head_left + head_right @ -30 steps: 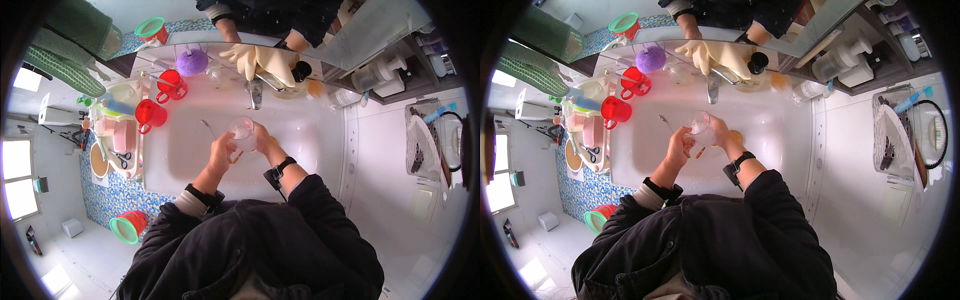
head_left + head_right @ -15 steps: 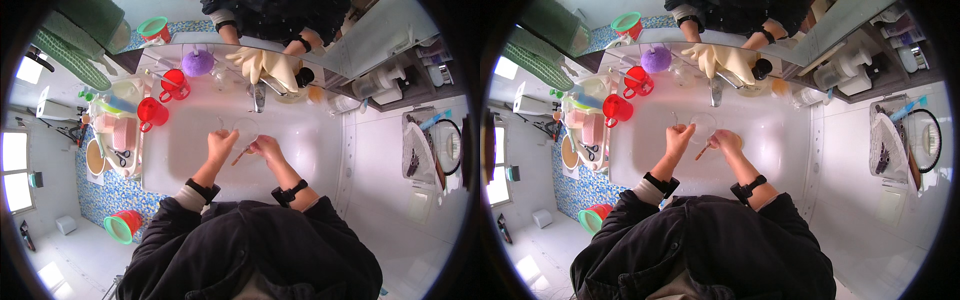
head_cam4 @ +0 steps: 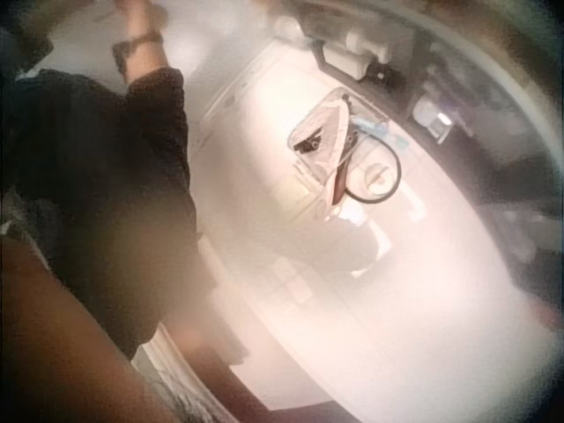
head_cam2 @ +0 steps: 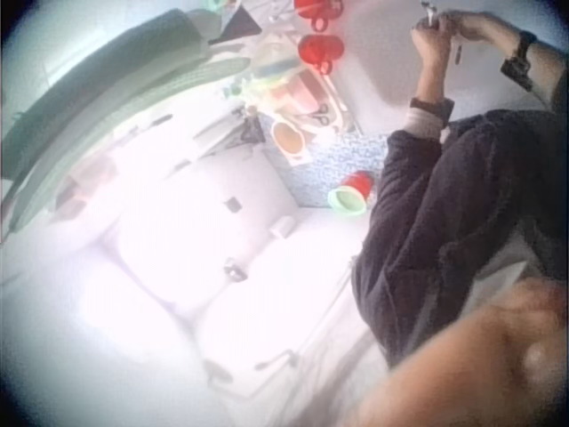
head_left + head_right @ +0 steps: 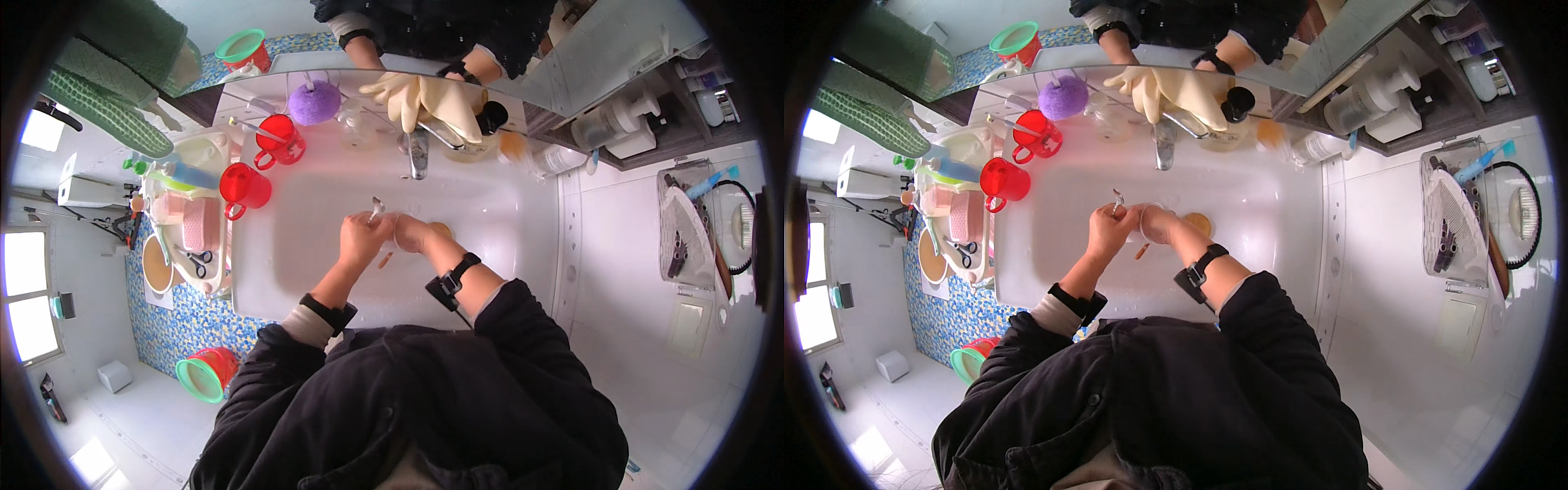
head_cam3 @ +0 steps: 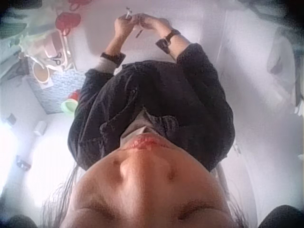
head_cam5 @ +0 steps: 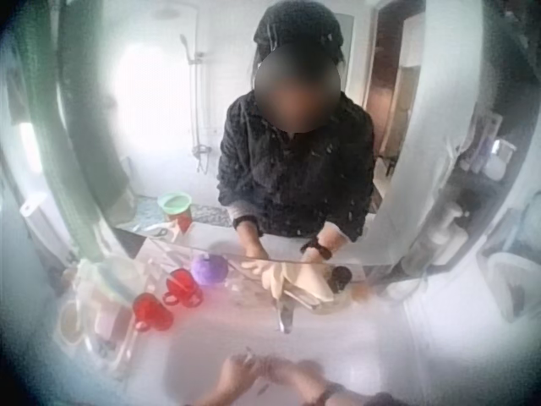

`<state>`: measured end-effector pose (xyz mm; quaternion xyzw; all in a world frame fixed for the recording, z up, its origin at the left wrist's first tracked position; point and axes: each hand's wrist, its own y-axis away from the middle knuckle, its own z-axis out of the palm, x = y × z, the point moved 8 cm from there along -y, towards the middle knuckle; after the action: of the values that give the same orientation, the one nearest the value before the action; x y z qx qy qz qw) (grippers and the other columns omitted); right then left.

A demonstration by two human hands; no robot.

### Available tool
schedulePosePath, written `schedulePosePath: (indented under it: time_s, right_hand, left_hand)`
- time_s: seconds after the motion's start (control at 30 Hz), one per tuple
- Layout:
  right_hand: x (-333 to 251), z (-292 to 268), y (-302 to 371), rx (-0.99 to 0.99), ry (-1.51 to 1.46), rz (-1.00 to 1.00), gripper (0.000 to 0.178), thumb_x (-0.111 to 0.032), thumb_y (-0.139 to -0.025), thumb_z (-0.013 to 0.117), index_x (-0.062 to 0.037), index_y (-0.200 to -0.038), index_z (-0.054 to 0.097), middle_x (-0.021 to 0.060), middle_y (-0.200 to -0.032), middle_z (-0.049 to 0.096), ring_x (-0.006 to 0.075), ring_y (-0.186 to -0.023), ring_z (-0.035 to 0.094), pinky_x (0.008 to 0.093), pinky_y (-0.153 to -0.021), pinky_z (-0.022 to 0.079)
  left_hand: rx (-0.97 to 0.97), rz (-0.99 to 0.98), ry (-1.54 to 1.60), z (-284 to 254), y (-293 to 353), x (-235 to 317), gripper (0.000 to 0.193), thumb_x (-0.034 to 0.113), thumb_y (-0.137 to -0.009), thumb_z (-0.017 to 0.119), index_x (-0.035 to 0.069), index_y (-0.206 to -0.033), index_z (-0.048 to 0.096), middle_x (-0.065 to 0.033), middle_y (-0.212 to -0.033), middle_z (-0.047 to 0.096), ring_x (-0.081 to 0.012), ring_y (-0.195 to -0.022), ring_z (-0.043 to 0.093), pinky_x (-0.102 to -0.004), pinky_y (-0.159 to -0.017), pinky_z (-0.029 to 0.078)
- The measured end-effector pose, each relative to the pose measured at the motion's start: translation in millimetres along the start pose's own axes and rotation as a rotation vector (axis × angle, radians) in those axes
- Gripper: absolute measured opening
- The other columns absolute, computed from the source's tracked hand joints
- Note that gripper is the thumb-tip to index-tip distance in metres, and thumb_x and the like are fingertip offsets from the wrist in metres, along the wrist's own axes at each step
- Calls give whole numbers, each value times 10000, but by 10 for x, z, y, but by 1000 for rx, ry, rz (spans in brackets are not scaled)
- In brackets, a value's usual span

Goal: The person washes a small bowl, a spoon, and a chopstick under running water in a kitchen sink. They rinse each item thoroughly and place them in the sink basin.

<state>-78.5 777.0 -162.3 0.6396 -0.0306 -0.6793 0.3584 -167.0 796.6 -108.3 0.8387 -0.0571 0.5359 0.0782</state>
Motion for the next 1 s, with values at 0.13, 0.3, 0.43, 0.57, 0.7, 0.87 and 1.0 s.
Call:
schedulePosePath:
  time_s: [0.13, 0.3, 0.43, 0.57, 0.7, 0.87, 1.0]
  right_hand:
    - [223, -3, -33, 197, -877, 25, 258, -76, -906, 549, 28, -1128, 631, 108, -1067, 653, 216, -900, 638, 408, -640, 580]
    - [188, -375, 375, 338, -180, -143, 256, -77, -879, 598, 30, -1102, 662, 75, -1021, 684, 161, -903, 639, 290, -807, 501]
    - [642, -675, 377, 496, -319, 21, 238, -133, -934, 590, -26, -1144, 623, 36, -1037, 667, 159, -932, 635, 297, -847, 500]
    - [1120, -525, 181, 459, -776, 100, 169, -140, -947, 575, -86, -1103, 613, 30, -971, 643, 153, -897, 626, 320, -797, 531]
    - [1135, -330, 97, 364, -1021, 52, 97, -139, -965, 543, -103, -1009, 622, 61, -1004, 645, 184, -936, 636, 310, -813, 545]
    - [713, -290, 220, 196, -763, -80, 138, -167, -948, 594, -76, -1033, 653, 32, -964, 654, 136, -889, 619, 256, -784, 505]
    - [596, -488, 352, 242, -497, -43, 211, -196, -942, 617, -37, -1070, 671, 6, -950, 677, 105, -867, 616, 232, -739, 479]
  left_hand:
    - [83, 3, -19, -115, -53, -52, 399, 203, -798, 694, -13, -568, 448, -41, -504, 434, -87, -522, 386, -321, -464, 383]
    - [83, -207, -26, -207, -150, -353, 400, 200, -798, 705, -7, -563, 456, -40, -490, 414, -83, -510, 375, -337, -455, 361]
    - [-13, 21, -91, -96, -97, -104, 368, 203, -800, 711, -8, -586, 499, -82, -539, 486, -179, -490, 410, -356, -483, 365]
    - [-139, 402, -290, 109, 60, 428, 269, 171, -734, 733, 23, -605, 547, -93, -634, 532, -283, -631, 516, -372, -647, 420]
    - [-163, 649, -519, 236, 233, 763, 200, 187, -646, 762, 97, -631, 584, -47, -714, 554, -247, -786, 578, -386, -778, 413]
    - [-116, 633, -750, 128, 163, 638, 151, 190, -658, 767, 134, -681, 629, -21, -754, 578, -223, -824, 583, -382, -796, 409]
    - [-123, 463, -877, 9, -7, 268, 109, 211, -716, 740, 125, -702, 676, -31, -776, 608, -225, -862, 583, -389, -835, 406]
